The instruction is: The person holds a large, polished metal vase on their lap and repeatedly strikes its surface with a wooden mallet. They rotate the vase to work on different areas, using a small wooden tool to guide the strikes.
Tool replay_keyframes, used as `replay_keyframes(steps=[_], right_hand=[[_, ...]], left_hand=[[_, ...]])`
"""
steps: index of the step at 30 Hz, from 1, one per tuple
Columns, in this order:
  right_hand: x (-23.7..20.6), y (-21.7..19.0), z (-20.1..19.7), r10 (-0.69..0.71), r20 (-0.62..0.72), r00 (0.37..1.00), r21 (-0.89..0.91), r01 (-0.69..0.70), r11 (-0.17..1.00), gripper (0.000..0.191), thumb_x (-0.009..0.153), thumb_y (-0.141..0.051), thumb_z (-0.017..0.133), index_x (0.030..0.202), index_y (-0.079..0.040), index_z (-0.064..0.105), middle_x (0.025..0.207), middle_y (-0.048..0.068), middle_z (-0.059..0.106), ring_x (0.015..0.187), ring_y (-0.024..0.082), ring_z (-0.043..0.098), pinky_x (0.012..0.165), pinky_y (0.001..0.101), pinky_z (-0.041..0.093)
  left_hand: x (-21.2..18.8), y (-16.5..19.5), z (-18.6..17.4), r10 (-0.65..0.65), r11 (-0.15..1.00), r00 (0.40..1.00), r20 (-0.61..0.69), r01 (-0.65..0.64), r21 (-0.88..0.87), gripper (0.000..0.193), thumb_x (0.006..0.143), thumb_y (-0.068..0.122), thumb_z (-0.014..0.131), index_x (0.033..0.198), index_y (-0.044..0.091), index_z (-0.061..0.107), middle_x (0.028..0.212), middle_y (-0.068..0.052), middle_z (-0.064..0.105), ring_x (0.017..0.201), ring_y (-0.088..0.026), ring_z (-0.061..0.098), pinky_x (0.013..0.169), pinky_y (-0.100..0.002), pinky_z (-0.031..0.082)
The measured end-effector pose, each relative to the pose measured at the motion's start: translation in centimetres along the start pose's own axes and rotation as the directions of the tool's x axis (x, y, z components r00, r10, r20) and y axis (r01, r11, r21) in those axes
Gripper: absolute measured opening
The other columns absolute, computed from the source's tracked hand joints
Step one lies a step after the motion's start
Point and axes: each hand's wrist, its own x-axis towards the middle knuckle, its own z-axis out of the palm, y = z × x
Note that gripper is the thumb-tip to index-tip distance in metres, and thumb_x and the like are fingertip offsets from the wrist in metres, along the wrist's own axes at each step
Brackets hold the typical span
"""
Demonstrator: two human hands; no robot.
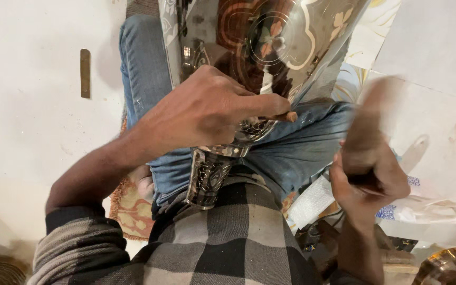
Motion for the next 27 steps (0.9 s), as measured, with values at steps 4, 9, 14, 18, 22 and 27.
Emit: replay_keyframes(steps=[4, 9, 14, 18, 22, 27], right_hand=[[3.5, -1.9, -1.8, 0.047, 0.048, 0.998, 0.082, -0.051, 0.995, 0.031, 0.091, 0.013, 0.074, 0.122, 0.007, 0.068, 0.103, 0.018, 0.070, 0.087, 0.018, 0.069, 0.085, 0.0303, 0.058], [11.6, -7.1, -4.6, -0.045, 0.428, 0.903, -0.161, 0.125, 0.979, 0.067, 0.079, 0.012, 0.071, 0.143, 0.003, 0.056, 0.109, 0.020, 0.064, 0.090, 0.022, 0.067, 0.077, 0.0303, 0.057], [16.8, -10.6, -3.4, -0.138, 0.667, 0.732, -0.209, 0.361, 0.909, 0.079, 0.074, 0.012, 0.068, 0.150, -0.004, 0.050, 0.116, 0.026, 0.061, 0.093, 0.028, 0.067, 0.075, 0.0360, 0.061], [17.8, -12.2, -2.2, -0.099, 0.794, 0.600, -0.313, 0.543, 0.779, 0.087, 0.068, 0.008, 0.073, 0.150, -0.011, 0.052, 0.108, 0.021, 0.065, 0.083, 0.027, 0.067, 0.070, 0.0371, 0.060], [18.0, -13.5, -1.6, -0.131, 0.781, 0.610, -0.346, 0.598, 0.722, 0.083, 0.073, 0.010, 0.072, 0.151, -0.012, 0.053, 0.103, 0.022, 0.065, 0.078, 0.028, 0.063, 0.068, 0.0378, 0.057], [18.4, -14.6, -0.7, -0.088, 0.767, 0.635, -0.377, 0.558, 0.739, 0.081, 0.074, 0.011, 0.072, 0.149, -0.012, 0.055, 0.104, 0.020, 0.066, 0.079, 0.026, 0.066, 0.067, 0.0360, 0.058]], left_hand=[[-1.2, 0.2, 1.5, 0.002, 0.996, 0.943, -0.333, -0.031, -0.082, 0.068, 0.082, -0.012, 0.057, 0.142, 0.019, 0.060, 0.098, -0.007, 0.080, 0.052, -0.010, 0.057, 0.037, -0.021, 0.042], [-2.5, 2.9, 4.1, -0.250, 0.956, 0.721, -0.646, 0.078, -0.283, 0.054, 0.090, -0.016, 0.051, 0.140, 0.002, 0.059, 0.120, -0.013, 0.078, 0.094, -0.016, 0.080, 0.071, -0.024, 0.067], [-1.7, 5.5, 6.5, -0.444, 0.892, 0.420, -0.792, 0.119, -0.436, 0.034, 0.095, -0.018, 0.055, 0.124, -0.002, 0.063, 0.101, -0.013, 0.075, 0.087, -0.018, 0.079, 0.079, -0.026, 0.065], [-1.4, 5.9, 7.4, -0.523, 0.851, 0.295, -0.800, 0.228, -0.472, 0.028, 0.087, -0.017, 0.063, 0.109, -0.001, 0.067, 0.086, -0.012, 0.072, 0.075, -0.015, 0.073, 0.066, -0.024, 0.057], [-1.3, 5.9, 7.8, -0.483, 0.873, 0.312, -0.818, 0.105, -0.476, 0.027, 0.096, -0.017, 0.064, 0.119, -0.003, 0.062, 0.096, -0.014, 0.074, 0.086, -0.014, 0.076, 0.072, -0.022, 0.061], [-0.7, 5.4, 8.7, -0.503, 0.853, 0.222, -0.835, -0.032, -0.522, 0.031, 0.100, -0.020, 0.061, 0.127, -0.003, 0.060, 0.102, -0.013, 0.075, 0.090, -0.016, 0.078, 0.079, -0.025, 0.065]])
